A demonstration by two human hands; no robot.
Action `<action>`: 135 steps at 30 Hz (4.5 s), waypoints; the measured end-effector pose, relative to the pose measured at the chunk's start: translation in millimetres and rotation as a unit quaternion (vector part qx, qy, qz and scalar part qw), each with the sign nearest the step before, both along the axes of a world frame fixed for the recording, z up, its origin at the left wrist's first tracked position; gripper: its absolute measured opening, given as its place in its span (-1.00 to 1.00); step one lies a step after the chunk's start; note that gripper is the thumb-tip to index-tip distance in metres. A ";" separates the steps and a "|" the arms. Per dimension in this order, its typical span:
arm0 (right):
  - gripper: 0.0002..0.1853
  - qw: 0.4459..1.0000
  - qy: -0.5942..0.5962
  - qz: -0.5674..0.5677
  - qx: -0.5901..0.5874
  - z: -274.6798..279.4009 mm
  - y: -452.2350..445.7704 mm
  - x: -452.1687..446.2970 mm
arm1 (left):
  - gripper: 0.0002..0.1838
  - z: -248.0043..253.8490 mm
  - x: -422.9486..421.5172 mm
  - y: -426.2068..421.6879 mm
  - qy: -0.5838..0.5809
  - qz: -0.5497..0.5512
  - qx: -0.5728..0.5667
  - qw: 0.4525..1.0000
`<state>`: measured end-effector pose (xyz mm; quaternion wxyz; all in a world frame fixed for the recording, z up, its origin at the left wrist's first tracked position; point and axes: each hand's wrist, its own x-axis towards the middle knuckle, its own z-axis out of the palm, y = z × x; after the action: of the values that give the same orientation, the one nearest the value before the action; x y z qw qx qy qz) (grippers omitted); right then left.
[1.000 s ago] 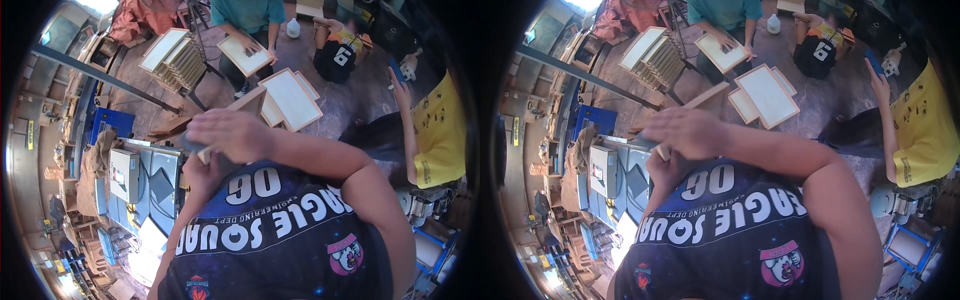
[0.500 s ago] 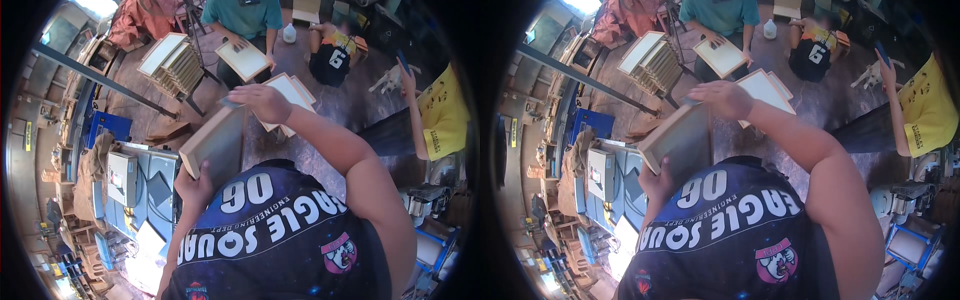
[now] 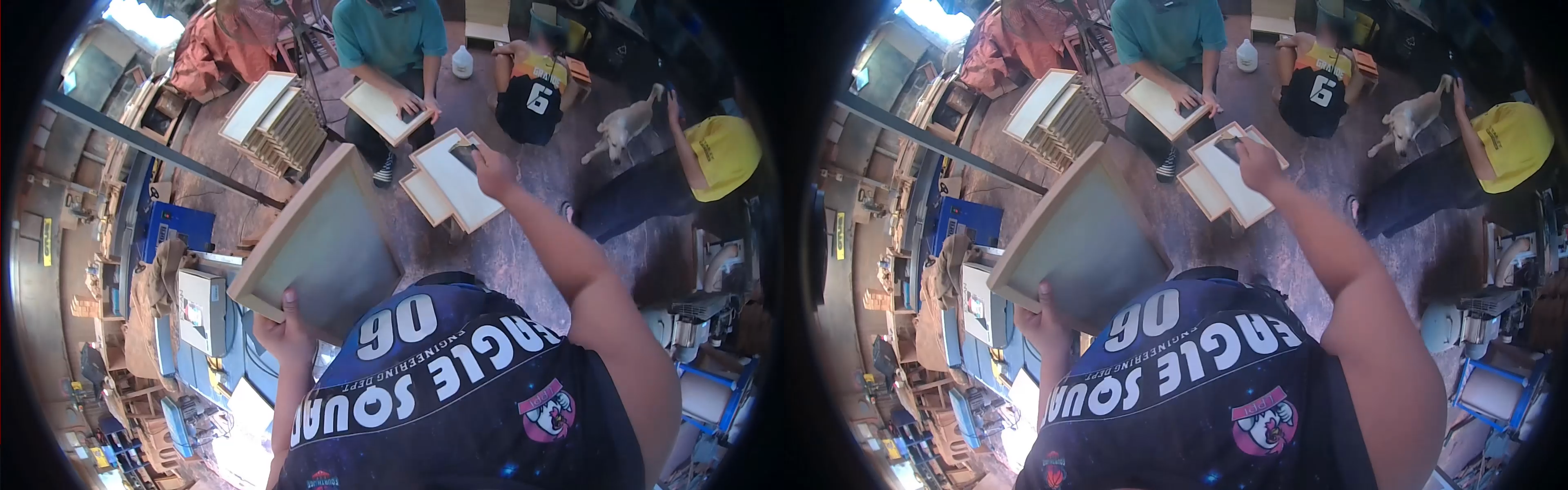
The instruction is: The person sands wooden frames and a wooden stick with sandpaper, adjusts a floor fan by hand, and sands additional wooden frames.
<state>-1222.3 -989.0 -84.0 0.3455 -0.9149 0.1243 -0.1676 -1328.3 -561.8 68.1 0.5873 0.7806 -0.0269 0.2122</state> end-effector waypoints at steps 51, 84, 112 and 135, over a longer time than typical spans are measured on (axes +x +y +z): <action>-0.62 0.946 -0.145 0.288 -0.026 0.4 10.2 -0.8 | -0.70 -27.8 -20.1 2.4 0.150 -0.102 0.082 0.980; -0.69 0.934 -0.206 -0.053 0.287 120.3 27.5 -67.8 | -0.55 -22.6 83.1 34.9 0.007 -0.022 0.077 0.997; -0.69 0.964 -0.142 -0.004 0.227 70.2 109.0 -37.1 | -0.53 -16.0 127.9 -62.2 0.076 -0.399 -0.490 0.771; -0.75 0.847 0.171 0.389 0.320 196.9 217.8 -59.7 | -0.67 -23.1 99.6 -22.9 0.030 -0.199 -0.312 0.929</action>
<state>-1281.9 -771.2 112.8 0.6295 -0.7409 -0.1385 0.1886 -1228.8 -584.7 45.0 0.8318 0.5427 -0.0969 0.0650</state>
